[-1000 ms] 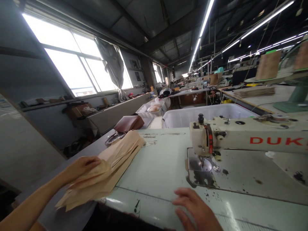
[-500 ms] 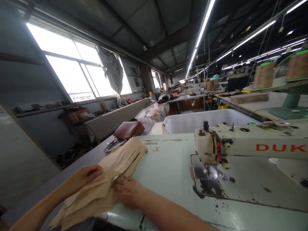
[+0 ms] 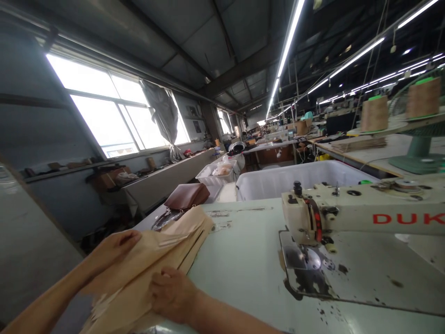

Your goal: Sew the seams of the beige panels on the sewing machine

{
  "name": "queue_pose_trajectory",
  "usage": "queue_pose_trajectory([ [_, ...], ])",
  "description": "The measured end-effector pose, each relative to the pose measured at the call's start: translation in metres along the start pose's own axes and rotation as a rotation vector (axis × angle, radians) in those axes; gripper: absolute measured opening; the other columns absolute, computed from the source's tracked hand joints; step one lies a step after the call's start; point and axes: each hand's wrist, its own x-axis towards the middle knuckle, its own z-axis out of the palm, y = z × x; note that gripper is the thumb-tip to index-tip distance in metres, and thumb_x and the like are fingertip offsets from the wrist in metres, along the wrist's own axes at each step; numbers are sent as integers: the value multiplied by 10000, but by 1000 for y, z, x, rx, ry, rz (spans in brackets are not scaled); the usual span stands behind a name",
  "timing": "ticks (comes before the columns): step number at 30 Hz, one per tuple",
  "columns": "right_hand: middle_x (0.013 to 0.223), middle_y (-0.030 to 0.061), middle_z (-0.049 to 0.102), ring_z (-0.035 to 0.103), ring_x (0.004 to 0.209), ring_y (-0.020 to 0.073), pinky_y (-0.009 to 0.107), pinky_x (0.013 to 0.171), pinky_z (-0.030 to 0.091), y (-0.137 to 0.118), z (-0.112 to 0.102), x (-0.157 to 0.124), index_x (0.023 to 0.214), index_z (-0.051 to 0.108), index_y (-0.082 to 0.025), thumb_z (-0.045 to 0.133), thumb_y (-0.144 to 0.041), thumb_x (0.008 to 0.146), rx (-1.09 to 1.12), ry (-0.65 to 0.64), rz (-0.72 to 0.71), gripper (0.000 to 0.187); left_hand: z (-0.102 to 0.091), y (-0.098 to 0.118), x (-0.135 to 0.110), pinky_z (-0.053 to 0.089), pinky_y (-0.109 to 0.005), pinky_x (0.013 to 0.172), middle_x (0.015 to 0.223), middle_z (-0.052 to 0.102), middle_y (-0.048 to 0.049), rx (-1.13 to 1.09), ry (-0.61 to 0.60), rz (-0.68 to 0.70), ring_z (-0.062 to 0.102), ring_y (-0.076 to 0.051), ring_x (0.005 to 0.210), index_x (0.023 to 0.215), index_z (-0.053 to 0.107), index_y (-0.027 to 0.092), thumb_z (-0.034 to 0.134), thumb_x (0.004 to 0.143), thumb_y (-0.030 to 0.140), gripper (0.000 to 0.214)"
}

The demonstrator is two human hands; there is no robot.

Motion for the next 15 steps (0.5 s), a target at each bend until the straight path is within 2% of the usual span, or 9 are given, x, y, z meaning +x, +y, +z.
queue_pose_trajectory([
  [2, 759, 7, 662, 623, 817, 179, 341, 846, 507, -3, 18, -4, 696, 605, -171, 605, -246, 951, 10, -85, 66, 266, -25, 8, 10, 372, -165, 603, 717, 598, 39, -61, 120, -56, 505, -150, 719, 867, 657, 113, 684, 742, 660, 562],
  [4, 716, 5, 665, 637, 733, 191, 358, 766, 534, -6, 31, -8, 667, 602, -169, 688, -251, 889, 20, -161, 154, 251, -50, 23, 20, 397, -153, 627, 791, 630, 32, -143, 236, -97, 539, -147, 751, 1019, 628, 95, 677, 764, 627, 592],
  [6, 773, 0, 690, 660, 795, 200, 358, 744, 548, -7, 34, -10, 698, 616, -170, 715, -255, 848, 44, -207, 201, 199, -70, 45, 29, 453, -184, 649, 840, 647, 12, -240, 298, -109, 581, -152, 754, 1175, 562, 78, 622, 821, 573, 612],
  [8, 860, -18, 704, 665, 881, 183, 333, 762, 557, -6, 30, -14, 767, 639, -177, 704, -336, 851, 81, -234, 198, 192, -77, 71, 34, 517, -248, 683, 867, 664, -10, -329, 282, -86, 626, -166, 766, 1276, 507, 73, 596, 849, 526, 629],
  [10, 965, -32, 704, 659, 949, 165, 306, 775, 562, -3, 19, -19, 860, 661, -193, 682, -505, 854, 113, -252, 169, 313, -72, 99, 34, 555, -311, 750, 909, 685, -34, -393, 217, -42, 660, -181, 808, 1296, 511, 73, 626, 842, 517, 645],
  [12, 1123, -14, 679, 643, 1025, 173, 320, 798, 567, -1, 6, -28, 982, 664, -206, 673, -624, 829, 111, -221, 164, 446, -58, 122, 31, 575, -376, 797, 947, 703, -68, -423, 136, -6, 685, -213, 832, 1275, 545, 63, 671, 818, 542, 674],
  [15, 1232, 48, 639, 628, 1076, 220, 394, 817, 575, -1, -18, -46, 1069, 648, -191, 720, -627, 790, 72, -151, 221, 523, -27, 143, 20, 589, -482, 820, 1033, 712, -129, -405, 87, 56, 703, -298, 902, 1254, 586, 60, 659, 806, 638, 735],
])
